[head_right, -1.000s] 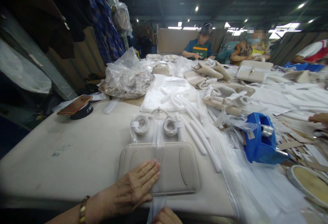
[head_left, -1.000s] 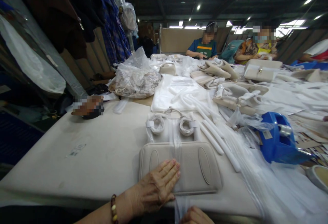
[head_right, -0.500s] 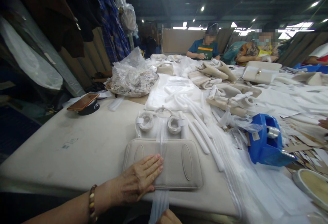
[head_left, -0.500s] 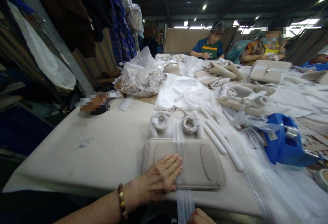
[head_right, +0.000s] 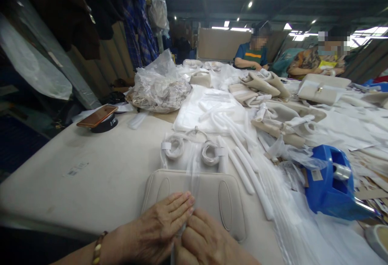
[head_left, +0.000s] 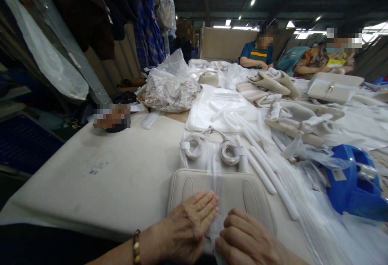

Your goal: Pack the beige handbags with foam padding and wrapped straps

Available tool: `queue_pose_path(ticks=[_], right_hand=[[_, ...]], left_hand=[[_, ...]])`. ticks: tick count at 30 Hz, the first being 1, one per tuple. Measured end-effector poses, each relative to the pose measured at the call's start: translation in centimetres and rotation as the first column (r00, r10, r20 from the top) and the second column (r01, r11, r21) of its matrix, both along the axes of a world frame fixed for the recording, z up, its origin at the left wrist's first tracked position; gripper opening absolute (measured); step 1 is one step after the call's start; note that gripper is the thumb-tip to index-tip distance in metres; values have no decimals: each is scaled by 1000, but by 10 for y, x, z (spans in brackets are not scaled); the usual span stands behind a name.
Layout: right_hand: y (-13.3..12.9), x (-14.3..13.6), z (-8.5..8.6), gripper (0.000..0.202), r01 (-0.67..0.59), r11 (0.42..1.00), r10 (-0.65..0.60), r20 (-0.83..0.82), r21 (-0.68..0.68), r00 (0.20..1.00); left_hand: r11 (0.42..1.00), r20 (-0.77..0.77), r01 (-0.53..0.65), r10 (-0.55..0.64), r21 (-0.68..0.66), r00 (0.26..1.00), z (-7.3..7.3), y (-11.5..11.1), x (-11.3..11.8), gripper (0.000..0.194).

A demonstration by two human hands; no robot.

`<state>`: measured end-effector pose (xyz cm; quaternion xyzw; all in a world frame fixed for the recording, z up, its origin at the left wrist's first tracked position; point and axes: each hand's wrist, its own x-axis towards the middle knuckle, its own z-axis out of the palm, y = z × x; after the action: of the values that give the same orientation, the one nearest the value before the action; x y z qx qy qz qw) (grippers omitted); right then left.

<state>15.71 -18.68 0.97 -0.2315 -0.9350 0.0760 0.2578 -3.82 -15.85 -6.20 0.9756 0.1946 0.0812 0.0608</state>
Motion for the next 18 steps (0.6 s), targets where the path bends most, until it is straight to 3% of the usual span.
queue_pose_path(ticks=[3,7,12,16,18], right_hand=[[30,4,-3,45,-10,1000,11,-43,17,999],[68,9,-23,44,-6,1000,5,-93,-11,996],[92,18,-47,37,70,991,-83,-101,-118,991],[102,18,-58,30,124,945,-161,-101,-303,982],[105,16,-61,30,152,917,-199,-91,-370,976]], left_hand=[[1000,51,-23,23,-12,998,1,1,0,54],[999,31,-34,34,-8,999,2,6,1,37],[994,135,19,-33,103,990,-19,15,4,42],[975,290,-53,-13,216,957,-35,18,10,20],[969,333,-83,0,233,943,-39,18,13,20]])
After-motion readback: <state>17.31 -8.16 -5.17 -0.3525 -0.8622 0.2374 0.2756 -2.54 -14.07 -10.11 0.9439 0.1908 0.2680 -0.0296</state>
